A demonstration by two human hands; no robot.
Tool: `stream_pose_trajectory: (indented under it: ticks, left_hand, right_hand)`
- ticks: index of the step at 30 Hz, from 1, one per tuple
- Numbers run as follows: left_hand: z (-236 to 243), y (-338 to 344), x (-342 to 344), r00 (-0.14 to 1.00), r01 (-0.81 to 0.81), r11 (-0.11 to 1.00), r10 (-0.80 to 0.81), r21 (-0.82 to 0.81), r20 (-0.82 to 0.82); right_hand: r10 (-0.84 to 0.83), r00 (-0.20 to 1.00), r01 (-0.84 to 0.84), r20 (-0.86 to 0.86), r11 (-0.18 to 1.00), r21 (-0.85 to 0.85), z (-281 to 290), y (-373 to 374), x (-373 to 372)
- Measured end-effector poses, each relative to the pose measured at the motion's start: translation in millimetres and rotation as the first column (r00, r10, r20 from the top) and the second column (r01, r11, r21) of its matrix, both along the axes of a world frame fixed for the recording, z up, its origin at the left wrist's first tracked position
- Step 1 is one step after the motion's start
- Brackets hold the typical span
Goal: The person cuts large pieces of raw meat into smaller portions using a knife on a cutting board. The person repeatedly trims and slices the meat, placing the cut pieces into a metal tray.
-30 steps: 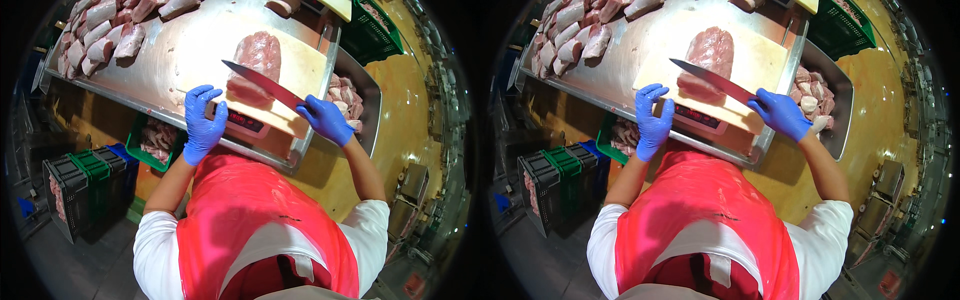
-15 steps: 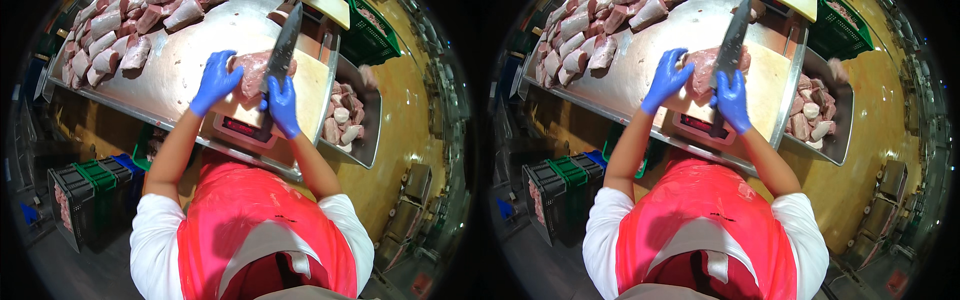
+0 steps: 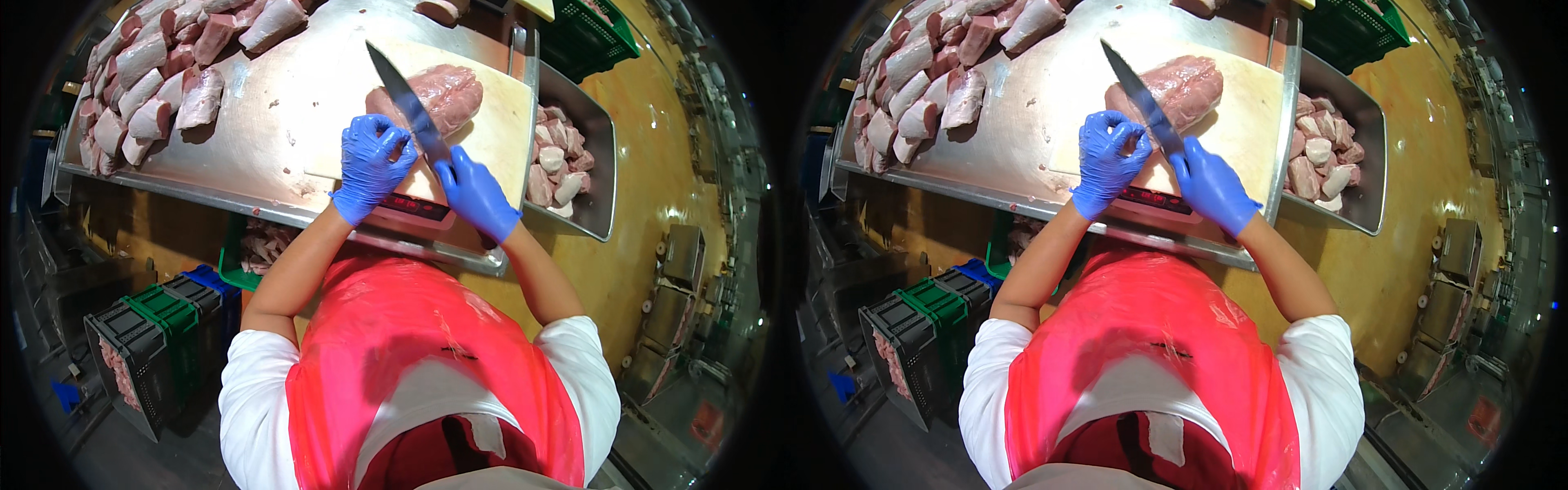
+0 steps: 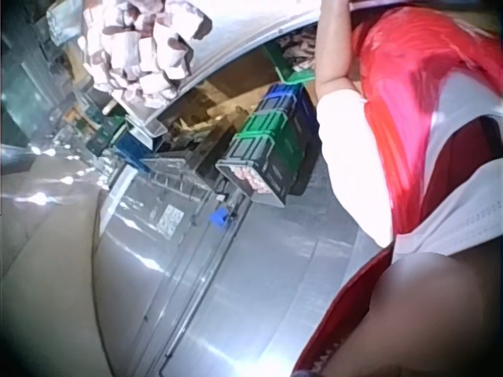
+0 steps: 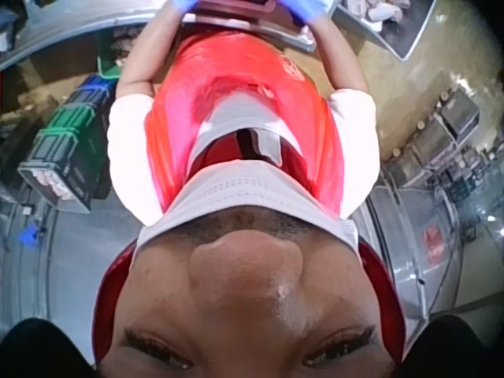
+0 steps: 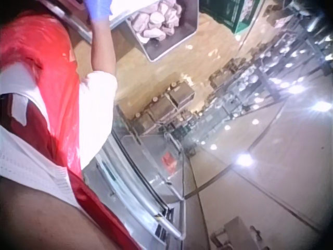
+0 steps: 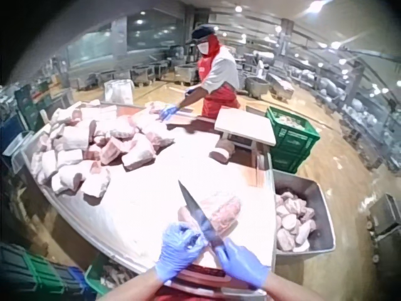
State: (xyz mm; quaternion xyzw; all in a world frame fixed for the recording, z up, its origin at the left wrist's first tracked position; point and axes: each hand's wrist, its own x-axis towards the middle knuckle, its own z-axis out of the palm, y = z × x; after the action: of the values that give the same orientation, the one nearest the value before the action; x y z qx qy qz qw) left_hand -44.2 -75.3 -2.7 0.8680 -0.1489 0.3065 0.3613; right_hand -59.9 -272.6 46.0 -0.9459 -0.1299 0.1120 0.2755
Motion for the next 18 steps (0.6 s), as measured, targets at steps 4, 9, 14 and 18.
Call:
stream_pose_trajectory:
  ticks: [4, 9, 14, 18]
  left_hand:
    - [-6.1, -2.6, -2.6, 1.0, -0.027, 0.999, 0.026, 0.037, 0.011]
    - [-3.8, -2.7, -1.4, 0.994, -0.11, 0.991, 0.111, -0.078, 0.009]
    - [9.9, 13.3, -8.2, 0.967, -0.176, 0.941, 0.111, -0.288, -0.229]
    - [22.3, -10.3, -16.6, 0.96, -0.062, 0.994, 0.084, 0.092, -0.266]
  right_hand:
    - [0.157, 0.988, -0.155, 0.017, 0.986, -0.067, 1.3, -52.0, -37.6]
    - [0.242, 0.969, -0.244, -0.052, 0.894, -0.376, 35.2, -120.6, -70.2]
    - [0.14, 0.978, -0.075, 0.157, 0.929, -0.362, 70.1, -156.1, -90.2]
    - [-0.158, 0.966, 0.142, 0.204, 0.986, 0.09, 44.9, -91.9, -73.8]
